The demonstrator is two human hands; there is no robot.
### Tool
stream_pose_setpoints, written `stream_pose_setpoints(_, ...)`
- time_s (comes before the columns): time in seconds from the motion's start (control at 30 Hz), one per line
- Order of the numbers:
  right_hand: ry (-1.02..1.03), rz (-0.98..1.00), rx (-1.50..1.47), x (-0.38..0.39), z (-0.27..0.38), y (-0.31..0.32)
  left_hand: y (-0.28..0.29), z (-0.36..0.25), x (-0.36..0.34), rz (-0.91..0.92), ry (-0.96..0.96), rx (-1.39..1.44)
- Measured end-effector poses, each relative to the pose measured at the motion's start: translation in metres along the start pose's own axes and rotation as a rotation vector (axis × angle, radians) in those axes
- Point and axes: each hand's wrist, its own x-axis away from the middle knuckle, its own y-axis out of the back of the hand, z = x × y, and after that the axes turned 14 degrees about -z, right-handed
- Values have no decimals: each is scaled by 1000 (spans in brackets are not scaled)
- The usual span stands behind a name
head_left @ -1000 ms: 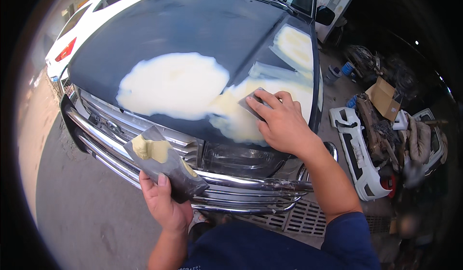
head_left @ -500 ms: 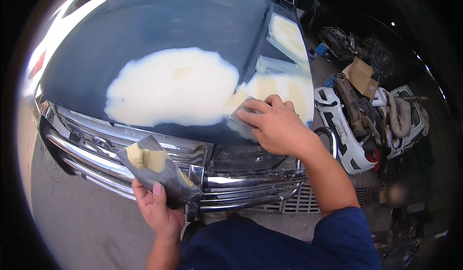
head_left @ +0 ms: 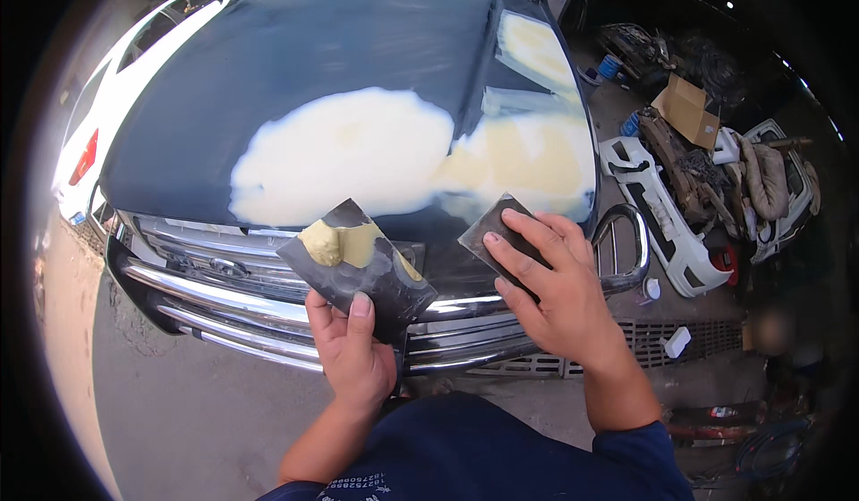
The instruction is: The person sands a white filler patch on the hood of a dark-colored SUV using a sanding block. After sanding, they inspect the surface by hand and then rub the sandpaper against a metal bar to clean it.
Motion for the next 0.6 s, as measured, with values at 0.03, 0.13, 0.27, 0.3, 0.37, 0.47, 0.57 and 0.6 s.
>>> stream_pose_setpoints(0.03, 24, 6, -27, 0, 5, 2, -5, -2, 7, 6, -12, 2)
stream_pose_setpoints(0.13, 80, -42, -111, 7, 13, -3, -15, -4, 23, 21, -7, -25)
stream_pose_setpoints(0.27, 157, -1, -109, 15, 26, -9, -22, -17, 37, 68, -76, -67)
stream_pose_setpoints(0.3, 166, 53, -100, 18, 28, -6, -19, -20, 36, 65, -80, -79)
stream_pose_setpoints(0.37, 169, 133, -68, 21, 28, -5, -9, -27, 30, 64, -85, -104)
stream_pose_setpoints(0.47, 76, 61, -59, 12, 30, -3, -3, -41, 19, 55, -91, -81)
stream_pose_setpoints(0.57, 36, -29, -177, -4, 57, -13, 8, -54, 4, 74, 22, -89)
stream_pose_setpoints(0.6, 20, -54, -206, -11, 70, -19, 14, -58, -4, 95, 71, -84)
